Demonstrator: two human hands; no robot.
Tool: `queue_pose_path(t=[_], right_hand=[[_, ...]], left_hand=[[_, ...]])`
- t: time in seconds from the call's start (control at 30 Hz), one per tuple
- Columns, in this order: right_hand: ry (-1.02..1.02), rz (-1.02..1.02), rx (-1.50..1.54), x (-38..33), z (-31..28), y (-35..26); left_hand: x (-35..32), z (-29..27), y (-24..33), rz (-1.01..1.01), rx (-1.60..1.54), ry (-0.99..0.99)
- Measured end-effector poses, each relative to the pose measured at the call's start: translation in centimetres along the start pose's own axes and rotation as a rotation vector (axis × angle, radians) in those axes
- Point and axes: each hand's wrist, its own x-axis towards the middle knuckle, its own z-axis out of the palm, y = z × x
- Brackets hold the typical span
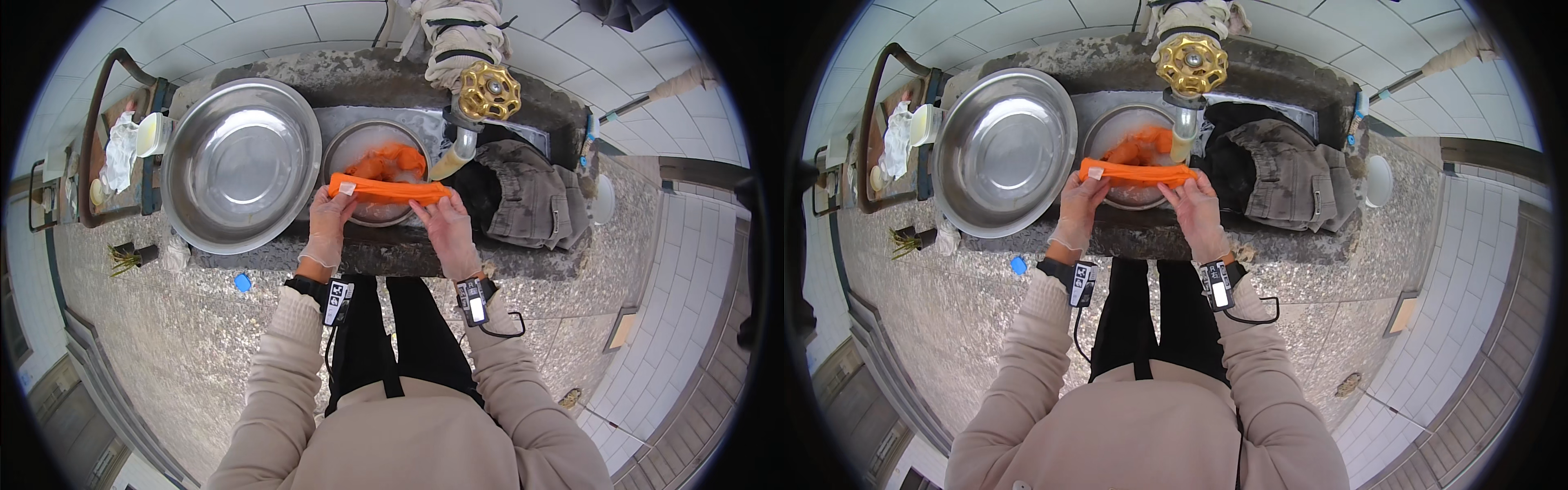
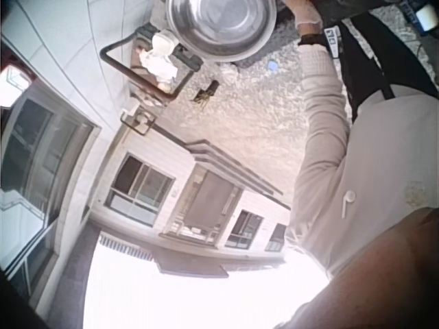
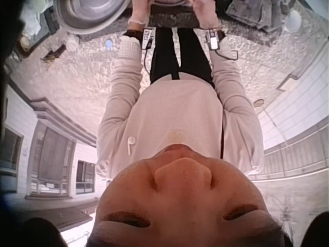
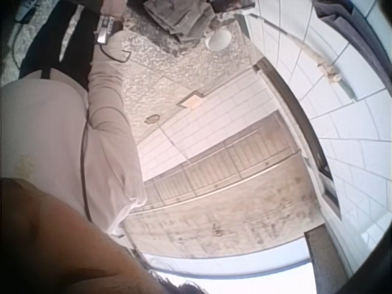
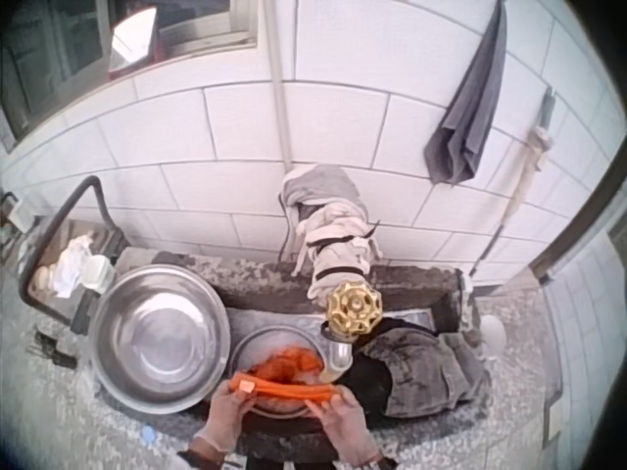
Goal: The person removes a cloth from a washing machine, walks outside, and hand-washes an orange cloth in a metal basin using water from a tap. They repeatedly rub, squeeze, and rinse the cloth throughout the clip.
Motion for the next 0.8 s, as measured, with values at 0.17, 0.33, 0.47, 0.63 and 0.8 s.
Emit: queue_pose_path(t=[0.17, 0.33, 0.47, 0.63, 0.8], right_hand=[[-0.196, 0.060, -0.352, -0.4, -0.2, -0.8], [-0.265, 0.057, -0.644, 0.0, -1.0, -0.9], [-0.216, 0.035, -0.705, 0.4, -1.7, -0.3], [-0.136, 0.196, -0.506, 1.1, -1.9, -0.1], [-0.229, 0.248, -0.839, 2.2, -1.0, 0.5]], left_hand=[[-0.7, 0.4, -0.3, 0.005, -0.760, -0.073], [-1.6, 0.1, 0.5, 0.030, -1.003, -0.349], [-2.1, 1.2, 1.1, -0.028, -0.952, -0.381], [-2.6, 2.3, 1.7, -0.130, -0.905, -0.277], [-2.9, 2.7, 2.4, -0.182, -0.851, -0.339]])
